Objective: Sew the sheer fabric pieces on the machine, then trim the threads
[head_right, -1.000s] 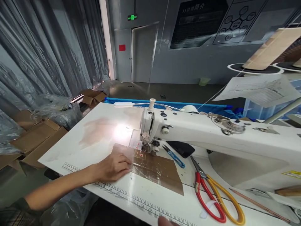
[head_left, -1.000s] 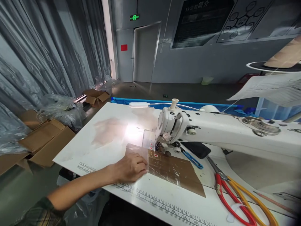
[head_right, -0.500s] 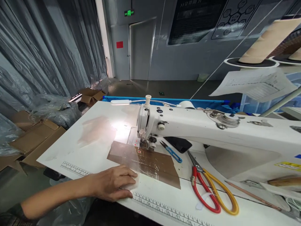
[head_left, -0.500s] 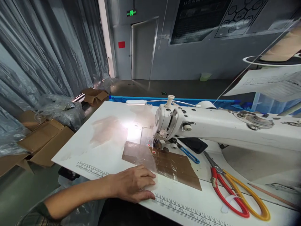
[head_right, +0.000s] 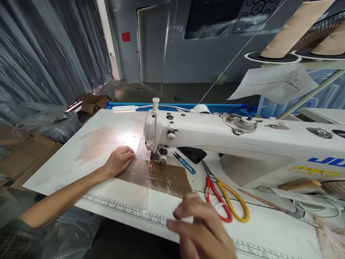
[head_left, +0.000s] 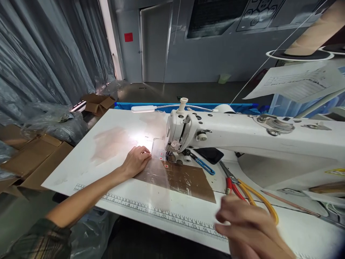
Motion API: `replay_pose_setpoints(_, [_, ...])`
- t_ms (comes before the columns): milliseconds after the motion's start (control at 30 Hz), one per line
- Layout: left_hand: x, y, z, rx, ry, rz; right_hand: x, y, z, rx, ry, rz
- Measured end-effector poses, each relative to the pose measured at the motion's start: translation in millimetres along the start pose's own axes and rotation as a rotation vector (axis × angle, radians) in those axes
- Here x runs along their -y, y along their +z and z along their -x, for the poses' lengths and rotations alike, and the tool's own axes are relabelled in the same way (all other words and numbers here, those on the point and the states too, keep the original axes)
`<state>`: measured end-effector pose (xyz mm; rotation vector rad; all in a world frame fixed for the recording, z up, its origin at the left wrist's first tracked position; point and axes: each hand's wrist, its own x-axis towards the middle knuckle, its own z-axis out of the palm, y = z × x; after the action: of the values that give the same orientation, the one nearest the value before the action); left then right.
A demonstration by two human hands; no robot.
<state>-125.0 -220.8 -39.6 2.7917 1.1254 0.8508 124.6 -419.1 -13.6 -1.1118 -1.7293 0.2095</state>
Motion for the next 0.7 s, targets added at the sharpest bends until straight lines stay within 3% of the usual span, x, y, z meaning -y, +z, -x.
replay_pose_setpoints(100, [-27.2, -15.6, 3.6, 0.027, 0.053, 0.200, 0.0, 19.7, -36.1, 0.067, 0.039, -0.122])
replay_pose_setpoints(233, [-78.7, -46.0, 18.2, 0.474, 0.132, 0.798, -3.7, 38.9, -66.9, 0.289, 0.193, -0.275])
replay_pose_setpoints(333, [-94.9, -64.7, 28.7, 0.640, -0.044, 1.053, -2.6, 46.1, -69.1, 0.525, 0.321, -0.595])
replay_pose_setpoints(433, [-80.6, -76.6, 33.4, 0.635, -0.328, 1.114, -3.9, 50.0, -61.7, 0.880, 0.552, -0.880])
replay_pose_setpoints(500, [-60.8, -80.8, 34.3, 0.601, -0.472, 1.068, -9.8, 50.7, -58.3, 1.018, 0.708, -0.885])
replay_pose_setpoints(600, [-28.8, -80.6, 33.2, 0.555, -0.501, 0.846, -24.6, 50.3, -63.0, 0.966, 0.755, -0.681])
replay_pose_setpoints(700, [-3.1, -72.2, 27.0, 0.431, -0.361, 0.508, -38.9, 51.9, -77.4, 0.805, 0.613, -0.303])
